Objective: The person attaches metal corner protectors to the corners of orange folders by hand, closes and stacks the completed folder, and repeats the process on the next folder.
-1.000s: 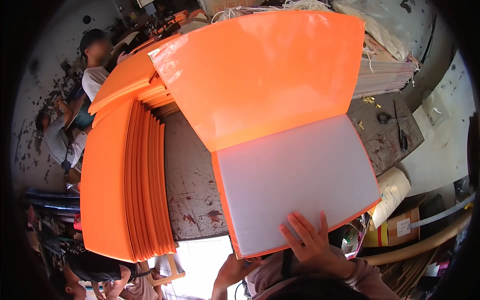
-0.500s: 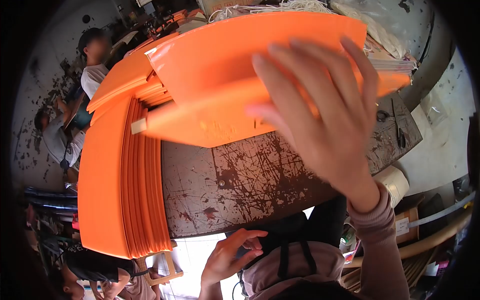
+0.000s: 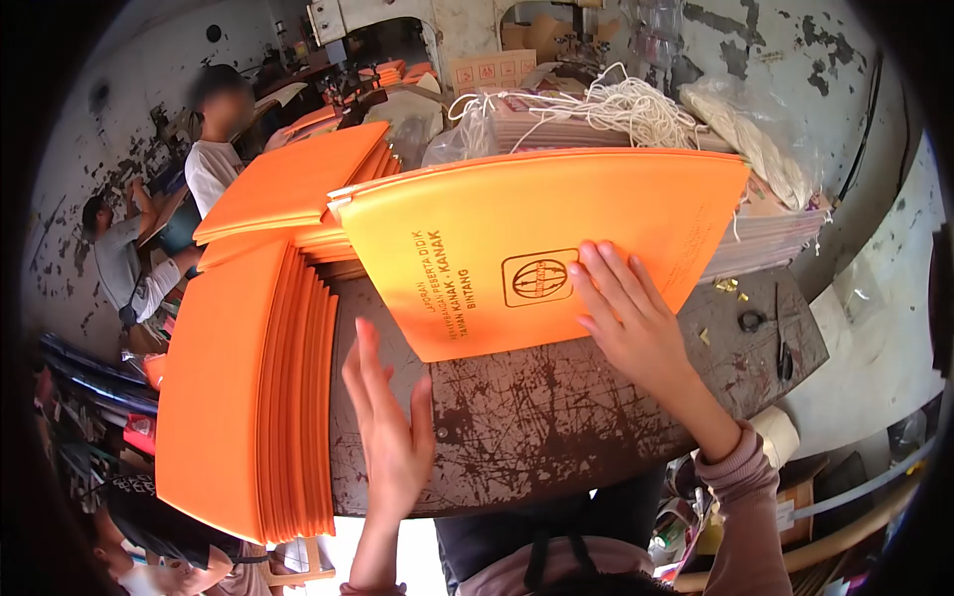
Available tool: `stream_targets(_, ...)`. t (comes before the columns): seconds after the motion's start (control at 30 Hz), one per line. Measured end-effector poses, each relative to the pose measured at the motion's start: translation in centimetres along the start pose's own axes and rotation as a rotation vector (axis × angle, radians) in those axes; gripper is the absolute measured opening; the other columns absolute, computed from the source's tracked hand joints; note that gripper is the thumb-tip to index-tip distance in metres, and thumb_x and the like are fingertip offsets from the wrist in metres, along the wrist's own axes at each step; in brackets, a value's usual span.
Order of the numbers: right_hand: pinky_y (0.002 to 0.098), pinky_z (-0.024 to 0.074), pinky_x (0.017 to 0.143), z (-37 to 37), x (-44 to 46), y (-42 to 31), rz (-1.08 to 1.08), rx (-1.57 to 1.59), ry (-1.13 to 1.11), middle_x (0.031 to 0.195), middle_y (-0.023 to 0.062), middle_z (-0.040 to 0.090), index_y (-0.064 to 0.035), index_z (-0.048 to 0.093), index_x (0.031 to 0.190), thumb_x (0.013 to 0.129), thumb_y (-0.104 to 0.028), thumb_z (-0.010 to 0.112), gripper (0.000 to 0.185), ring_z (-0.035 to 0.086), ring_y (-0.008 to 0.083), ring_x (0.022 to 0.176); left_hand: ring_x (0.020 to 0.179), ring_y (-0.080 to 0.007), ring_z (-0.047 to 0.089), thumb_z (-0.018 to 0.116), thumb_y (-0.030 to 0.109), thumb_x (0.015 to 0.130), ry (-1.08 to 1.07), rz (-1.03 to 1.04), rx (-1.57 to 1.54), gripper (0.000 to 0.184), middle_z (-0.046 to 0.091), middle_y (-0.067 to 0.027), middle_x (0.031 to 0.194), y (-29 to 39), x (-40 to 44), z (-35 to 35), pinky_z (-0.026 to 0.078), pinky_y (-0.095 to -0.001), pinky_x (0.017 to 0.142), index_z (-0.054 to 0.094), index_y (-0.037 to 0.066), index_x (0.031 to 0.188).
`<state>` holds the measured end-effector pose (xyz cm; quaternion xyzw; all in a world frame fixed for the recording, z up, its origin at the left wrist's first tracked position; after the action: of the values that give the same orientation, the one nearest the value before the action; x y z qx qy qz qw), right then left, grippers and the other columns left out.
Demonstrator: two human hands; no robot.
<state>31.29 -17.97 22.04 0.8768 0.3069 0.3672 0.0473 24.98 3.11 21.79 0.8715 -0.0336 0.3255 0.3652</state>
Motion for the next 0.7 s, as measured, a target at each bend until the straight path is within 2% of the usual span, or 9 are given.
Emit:
stream_targets(0.07, 0.0407, 0.0303, 0.103, 0.5, -1.4, 2.2, 0.037, 0.066, -0.026, 0.137, 0.0078, 0.039, -0.0075, 0.042, 0.130, 0.080, -0.020, 0.059, 0.054, 0.034, 0.0205, 0.129, 0.107, -0.0340, 0.046, 0.049, 0.000, 0.086, 0.040, 0.092, 0.091, 0.065, 0.042, -0.0256, 0.119, -0.8, 1.2, 1.8, 0.044, -0.0379, 0.082, 0.013, 0.002, 0.140)
stream_targets(0.17, 0.0427, 0.0325, 0.101, 0.8, -4.6, 7.3, 0.212, 0.107, 0.124, 0.135, 0.0178, 0.036, -0.0011, 0.035, 0.132, 0.079, -0.016, 0.061, 0.061, 0.033, 0.0299, 0.128, 0.106, -0.0352, 0.047, 0.045, 0.002, 0.089, 0.046, 0.119, 0.017, 0.067, 0.044, -0.0253, 0.116, -2.8, 2.9, 3.9, 0.040, -0.0388, 0.087, 0.002, 0.003, 0.141)
stream_targets(0.23, 0.0439, 0.0328, 0.100, 1.5, -5.6, 9.4, 0.312, 0.220, 0.228, 0.135, 0.0209, 0.035, 0.0006, 0.033, 0.133, 0.080, -0.014, 0.061, 0.062, 0.032, 0.0328, 0.128, 0.101, -0.0317, 0.051, 0.041, 0.003, 0.091, -0.061, -0.083, -0.242, 0.064, 0.047, -0.0241, 0.115, -4.9, 2.6, 5.2, 0.040, -0.0358, 0.086, 0.001, 0.003, 0.140)
stream_targets(0.3, 0.0454, 0.0323, 0.100, 2.2, -8.1, 12.6, 0.747, 0.742, 0.522, 0.131, 0.0231, 0.034, 0.0032, 0.028, 0.134, 0.085, -0.013, 0.056, 0.059, 0.030, 0.0351, 0.127, 0.092, -0.0252, 0.055, 0.042, 0.006, 0.093, -0.020, 0.011, -0.201, 0.059, 0.051, -0.0211, 0.110, -5.3, 2.5, 5.8, 0.042, -0.0330, 0.079, 0.006, 0.002, 0.139)
stream_targets(0.33, 0.0413, 0.0336, 0.098, 2.3, -8.3, 12.7, 0.755, 0.721, 0.513, 0.125, 0.0180, 0.037, 0.0035, 0.029, 0.132, 0.088, -0.014, 0.053, 0.054, 0.036, 0.0292, 0.121, 0.089, -0.0230, 0.055, 0.043, 0.007, 0.093, -0.020, -0.052, -0.219, 0.053, 0.053, -0.0195, 0.106, -6.1, 2.2, 6.1, 0.043, -0.0316, 0.076, 0.013, 0.001, 0.136)
stream_targets(0.43, 0.0359, 0.0349, 0.094, 3.2, -7.5, 11.1, 0.687, 0.750, 0.320, 0.119, 0.0165, 0.039, 0.0038, 0.032, 0.129, 0.087, -0.012, 0.053, 0.049, 0.041, 0.0257, 0.111, 0.085, -0.0189, 0.054, 0.045, 0.009, 0.093, -0.017, -0.129, -0.200, 0.040, 0.055, -0.0163, 0.099, -7.5, 1.7, 6.4, 0.043, -0.0291, 0.072, 0.025, 0.000, 0.126)
stream_targets(0.5, 0.0329, 0.0346, 0.092, 3.4, -7.5, 11.2, 0.691, 0.736, 0.349, 0.116, 0.0136, 0.040, 0.0032, 0.037, 0.123, 0.086, -0.011, 0.054, 0.042, 0.043, 0.0208, 0.104, 0.084, -0.0169, 0.053, 0.046, 0.010, 0.092, 0.003, -0.135, -0.172, 0.033, 0.055, -0.0146, 0.096, -7.3, 1.4, 6.0, 0.042, -0.0278, 0.070, 0.031, 0.000, 0.120)
stream_targets(0.57, 0.0315, 0.0343, 0.092, 4.0, -8.0, 11.9, 0.772, 1.076, 0.420, 0.114, 0.0106, 0.042, 0.0020, 0.038, 0.120, 0.085, -0.008, 0.055, 0.041, 0.042, 0.0180, 0.105, 0.081, -0.0142, 0.050, 0.047, 0.009, 0.092, 0.081, -0.097, -0.292, 0.026, 0.054, -0.0139, 0.094, -6.3, 1.1, 5.6, 0.041, -0.0259, 0.068, 0.034, -0.001, 0.112)
stream_targets(0.7, 0.0296, 0.0340, 0.092, 2.3, -8.9, 10.8, 0.692, 1.167, 0.603, 0.113, 0.0084, 0.043, 0.0009, 0.036, 0.120, 0.084, -0.005, 0.056, 0.041, 0.042, 0.0157, 0.106, 0.084, -0.0139, 0.051, 0.047, 0.005, 0.091, 0.137, -0.148, -0.282, 0.027, 0.054, -0.0143, 0.095, -5.3, -0.8, 3.4, 0.040, -0.0244, 0.072, 0.034, -0.003, 0.113)
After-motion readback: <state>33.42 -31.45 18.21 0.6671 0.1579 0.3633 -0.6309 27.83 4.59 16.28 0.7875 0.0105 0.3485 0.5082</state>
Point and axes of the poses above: each hand's wrist, its own x-axis towards the middle knuckle, its own z-axis out of the palm, y = z × x, the point moved 7 cm from there along x, towards the middle knuckle
